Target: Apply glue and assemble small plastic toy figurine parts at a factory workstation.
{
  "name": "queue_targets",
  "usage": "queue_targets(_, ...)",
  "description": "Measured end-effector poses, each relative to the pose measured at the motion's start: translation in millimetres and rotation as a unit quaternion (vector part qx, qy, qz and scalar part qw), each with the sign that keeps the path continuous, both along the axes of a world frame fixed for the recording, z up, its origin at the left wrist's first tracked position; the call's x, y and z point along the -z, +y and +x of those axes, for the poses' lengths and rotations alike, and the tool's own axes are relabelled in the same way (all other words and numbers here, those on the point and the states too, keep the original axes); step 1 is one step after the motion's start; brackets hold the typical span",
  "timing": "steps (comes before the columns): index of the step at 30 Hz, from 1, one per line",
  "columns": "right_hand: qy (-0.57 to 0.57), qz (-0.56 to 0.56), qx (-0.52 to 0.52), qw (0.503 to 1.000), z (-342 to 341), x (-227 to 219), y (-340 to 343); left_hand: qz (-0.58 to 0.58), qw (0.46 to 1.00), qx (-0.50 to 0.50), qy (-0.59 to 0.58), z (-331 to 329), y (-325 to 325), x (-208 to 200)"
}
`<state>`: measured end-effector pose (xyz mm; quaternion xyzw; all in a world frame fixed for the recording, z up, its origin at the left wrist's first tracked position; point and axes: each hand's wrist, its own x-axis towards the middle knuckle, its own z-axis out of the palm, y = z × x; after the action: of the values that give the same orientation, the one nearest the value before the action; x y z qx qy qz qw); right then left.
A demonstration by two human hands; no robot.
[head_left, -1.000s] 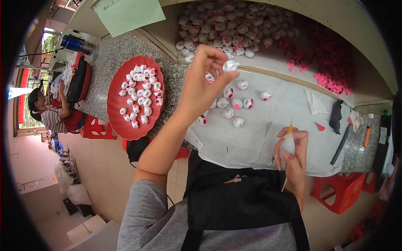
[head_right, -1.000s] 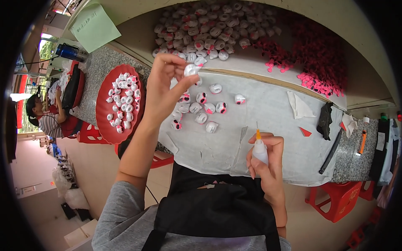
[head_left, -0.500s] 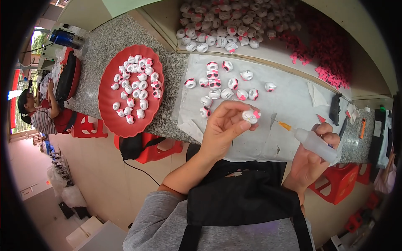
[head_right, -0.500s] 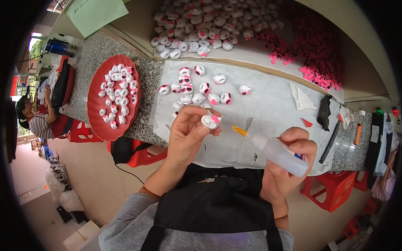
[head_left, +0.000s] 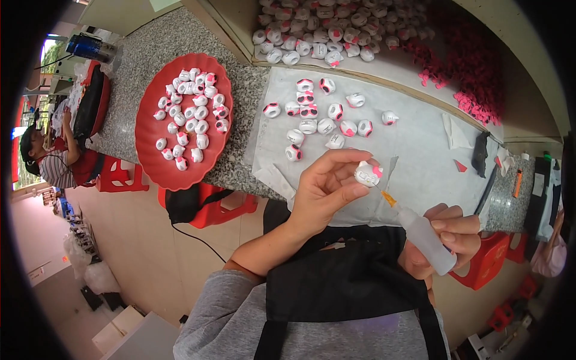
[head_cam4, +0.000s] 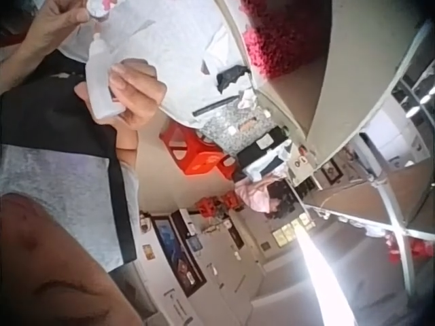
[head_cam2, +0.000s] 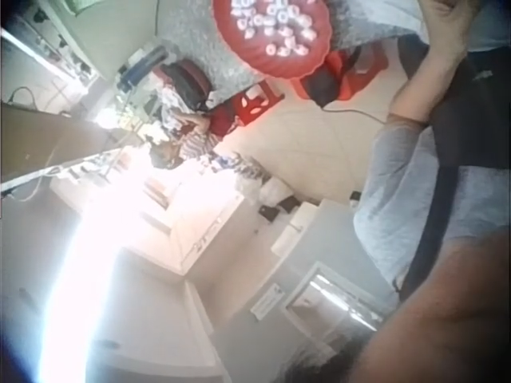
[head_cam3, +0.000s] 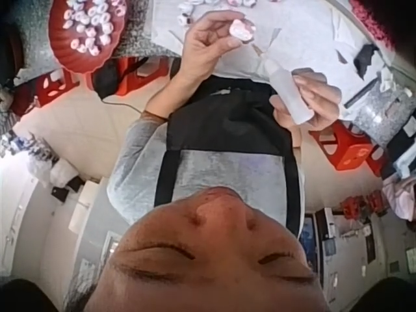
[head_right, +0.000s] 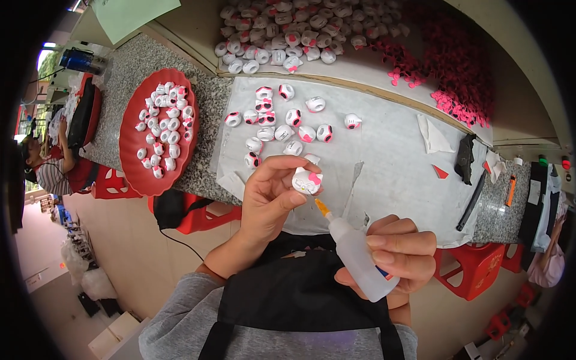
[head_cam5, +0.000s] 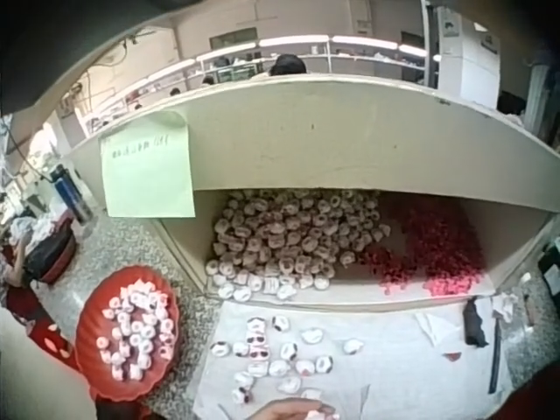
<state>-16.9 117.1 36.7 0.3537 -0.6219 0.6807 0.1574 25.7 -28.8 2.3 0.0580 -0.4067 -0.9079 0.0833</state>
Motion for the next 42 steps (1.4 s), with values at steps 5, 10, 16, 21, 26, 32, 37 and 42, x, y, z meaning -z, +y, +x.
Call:
queue_targets(5, 0.009, -0.034, 0.026, 0.999, 0.7, 6.6, -2.7, 0.001, 1.0, 0.007, -0.01, 0.5, 1.0, 0.6)
queue_targets(10, 0.016, -0.027, 0.013, 0.999, -1.0, 7.8, -0.3, -0.006, 1.0, 0.009, -0.009, 0.2, 1.4, 0.6)
queue_targets(16, 0.023, -0.036, -0.001, 0.999, -3.0, 7.9, 5.1, -0.01, 1.0, 0.007, -0.008, 0.2, 2.4, 2.7)
queue_targets(21, 0.035, -0.035, 0.004, 0.999, -2.7, 8.0, 2.8, -0.015, 1.0, -0.001, -0.005, 0.7, 2.3, 4.5)
queue_targets(26, 0.043, -0.024, 0.014, 0.999, -1.8, 7.7, 4.4, -0.017, 1.0, -0.002, -0.004, 0.6, 3.6, 3.3)
queue_targets(32, 0.048, -0.023, -0.002, 0.999, -1.1, 7.8, 3.4, -0.011, 1.0, 0.005, -0.006, 1.4, 3.9, 2.4)
queue_targets(37, 0.048, -0.018, -0.027, 0.998, -1.2, 11.3, 6.6, -0.014, 1.0, 0.003, -0.006, 2.0, 4.7, 1.9)
queue_targets(42, -0.028, -0.011, -0.098, 0.995, -1.8, -1.0, 12.9, -0.01, 1.0, 0.007, -0.008, 1.9, 4.2, 1.5)
